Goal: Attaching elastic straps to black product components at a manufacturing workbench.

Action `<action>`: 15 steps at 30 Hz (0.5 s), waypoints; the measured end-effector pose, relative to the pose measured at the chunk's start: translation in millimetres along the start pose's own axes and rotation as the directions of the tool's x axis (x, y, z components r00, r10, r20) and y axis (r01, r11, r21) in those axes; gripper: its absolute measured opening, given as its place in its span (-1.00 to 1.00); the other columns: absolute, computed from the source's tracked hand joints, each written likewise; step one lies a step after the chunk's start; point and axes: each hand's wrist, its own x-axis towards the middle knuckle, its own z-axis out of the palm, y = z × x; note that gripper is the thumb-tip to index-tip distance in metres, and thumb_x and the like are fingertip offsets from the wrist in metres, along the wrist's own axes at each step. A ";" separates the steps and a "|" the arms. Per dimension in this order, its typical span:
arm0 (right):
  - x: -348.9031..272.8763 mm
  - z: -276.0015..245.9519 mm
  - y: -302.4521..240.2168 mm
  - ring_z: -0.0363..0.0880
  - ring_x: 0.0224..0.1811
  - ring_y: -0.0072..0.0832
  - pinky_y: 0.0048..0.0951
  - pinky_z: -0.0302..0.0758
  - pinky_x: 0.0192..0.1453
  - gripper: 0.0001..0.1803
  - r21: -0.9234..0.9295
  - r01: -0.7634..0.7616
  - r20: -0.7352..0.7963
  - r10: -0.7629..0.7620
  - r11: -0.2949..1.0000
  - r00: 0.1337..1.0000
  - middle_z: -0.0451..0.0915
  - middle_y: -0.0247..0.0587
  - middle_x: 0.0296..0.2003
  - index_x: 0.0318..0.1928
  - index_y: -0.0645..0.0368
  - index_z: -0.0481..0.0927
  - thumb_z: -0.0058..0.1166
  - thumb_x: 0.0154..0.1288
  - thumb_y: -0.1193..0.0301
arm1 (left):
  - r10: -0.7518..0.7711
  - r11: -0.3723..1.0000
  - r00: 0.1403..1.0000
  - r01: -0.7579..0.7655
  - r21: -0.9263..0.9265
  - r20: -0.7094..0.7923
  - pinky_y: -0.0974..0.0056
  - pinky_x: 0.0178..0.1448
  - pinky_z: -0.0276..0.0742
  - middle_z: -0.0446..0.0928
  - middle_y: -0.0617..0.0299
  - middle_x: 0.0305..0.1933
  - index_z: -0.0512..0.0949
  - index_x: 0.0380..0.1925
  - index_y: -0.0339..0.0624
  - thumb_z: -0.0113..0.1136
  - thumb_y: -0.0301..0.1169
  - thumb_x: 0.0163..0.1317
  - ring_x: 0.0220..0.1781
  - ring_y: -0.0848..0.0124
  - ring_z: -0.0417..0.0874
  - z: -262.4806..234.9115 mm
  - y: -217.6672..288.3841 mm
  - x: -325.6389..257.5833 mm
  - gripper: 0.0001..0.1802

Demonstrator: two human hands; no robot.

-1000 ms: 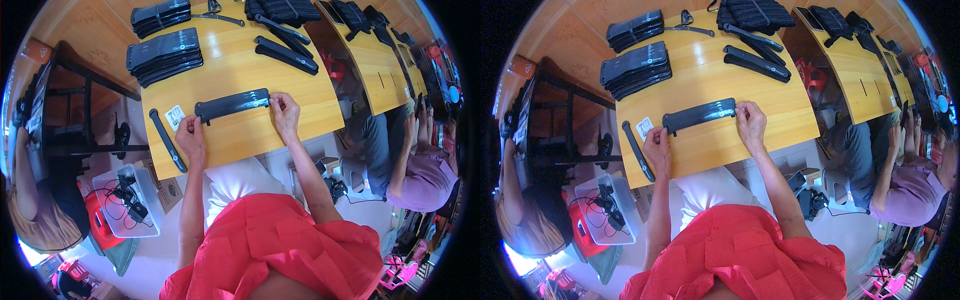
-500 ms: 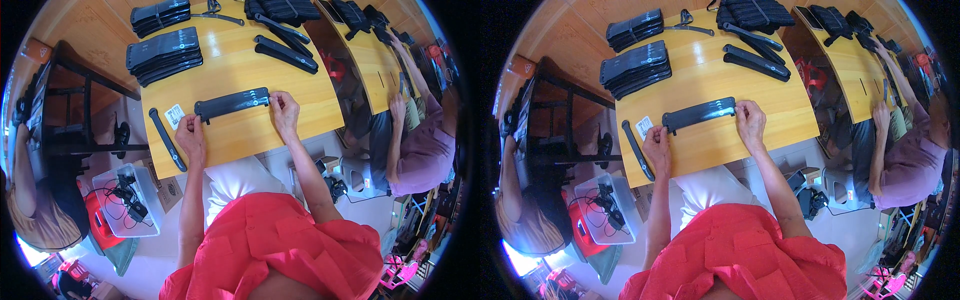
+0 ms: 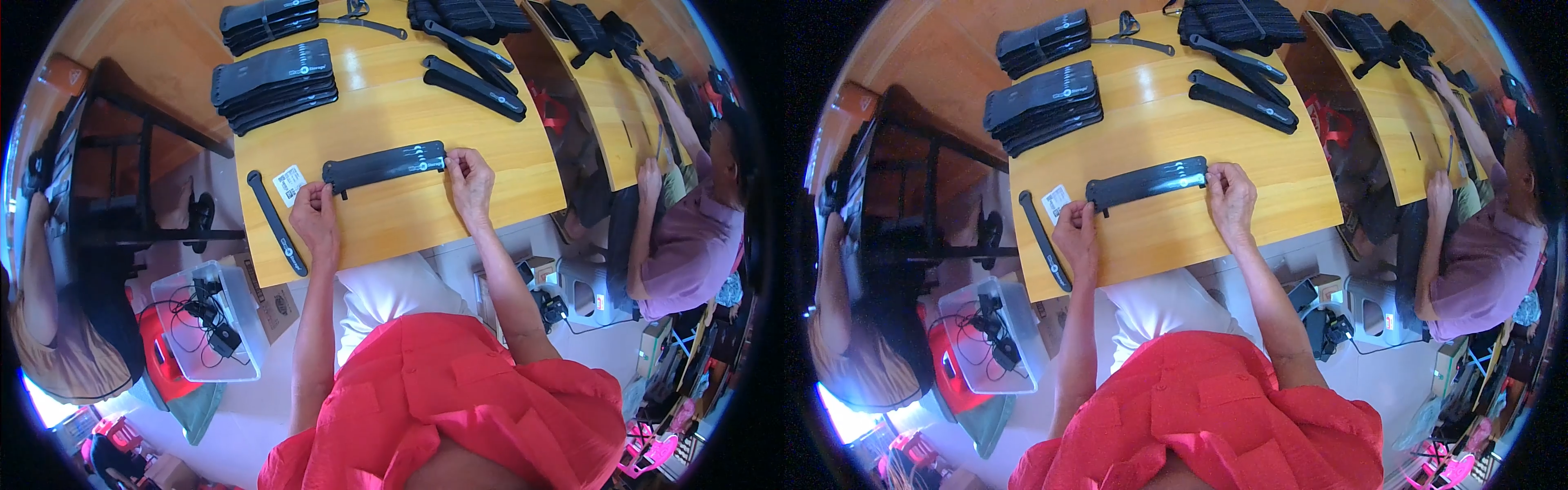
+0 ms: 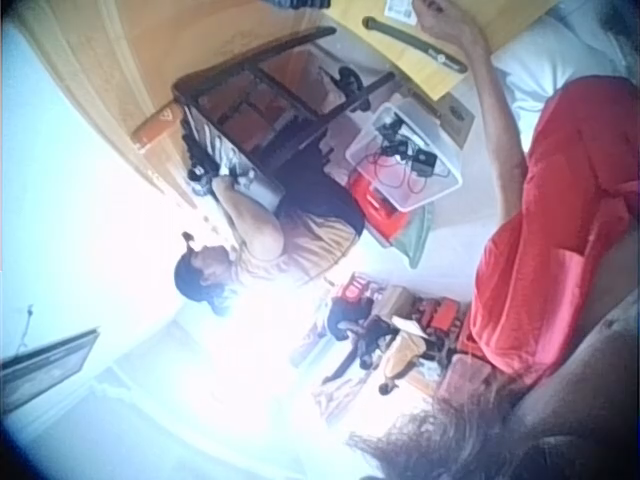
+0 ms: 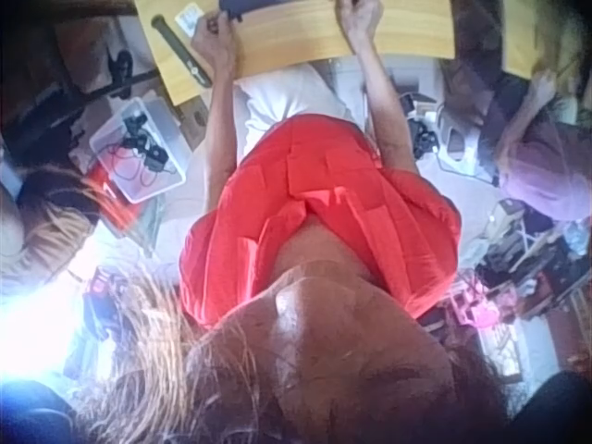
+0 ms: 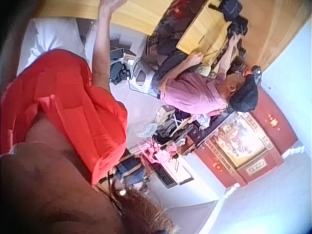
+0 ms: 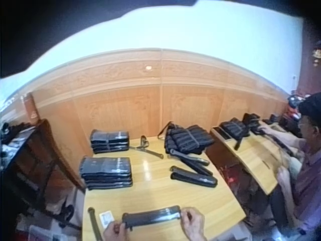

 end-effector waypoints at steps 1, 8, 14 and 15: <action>0.0 -0.3 -1.0 0.50 -0.54 -0.44 -0.45 0.43 -0.41 -0.94 0.002 0.000 0.003 0.000 1.000 1.000 0.51 -0.17 -0.49 -0.37 0.28 0.55 0.11 0.09 0.60 | -0.001 1.000 1.000 0.001 0.002 -0.003 0.47 -0.42 0.41 0.53 0.26 -0.56 0.55 -0.40 -0.32 0.21 -0.52 0.12 -0.55 0.58 0.49 -0.1 -0.8 0.3 -0.92; 0.5 -1.4 -5.3 0.49 -0.55 -0.45 -0.46 0.43 -0.42 -0.94 -0.010 0.007 0.011 -0.007 1.000 1.000 0.51 -0.18 -0.49 -0.37 0.28 0.55 0.12 0.09 0.60 | -0.044 0.999 0.999 0.044 0.008 0.011 0.47 -0.43 0.41 0.52 0.26 -0.57 0.54 -0.41 -0.32 0.21 -0.52 0.12 -0.56 0.58 0.47 -1.0 1.7 0.0 -0.92; 0.3 -1.7 -5.4 0.48 -0.55 -0.46 -0.46 0.42 -0.43 -0.94 -0.010 0.016 0.012 -0.016 1.000 1.000 0.50 -0.19 -0.50 -0.37 0.28 0.55 0.11 0.09 0.61 | -0.040 0.999 0.999 0.040 0.017 0.013 0.47 -0.44 0.40 0.51 0.27 -0.57 0.54 -0.41 -0.32 0.20 -0.52 0.13 -0.57 0.59 0.47 -1.0 0.9 0.2 -0.92; 0.3 -1.6 -4.8 0.48 -0.56 -0.46 -0.46 0.42 -0.43 -0.94 -0.011 0.015 0.012 -0.015 1.000 1.000 0.50 -0.19 -0.50 -0.38 0.29 0.55 0.10 0.09 0.61 | -0.045 0.999 0.999 0.045 0.013 0.018 0.47 -0.44 0.40 0.51 0.27 -0.57 0.54 -0.42 -0.32 0.20 -0.52 0.13 -0.57 0.59 0.46 -0.7 0.7 0.3 -0.92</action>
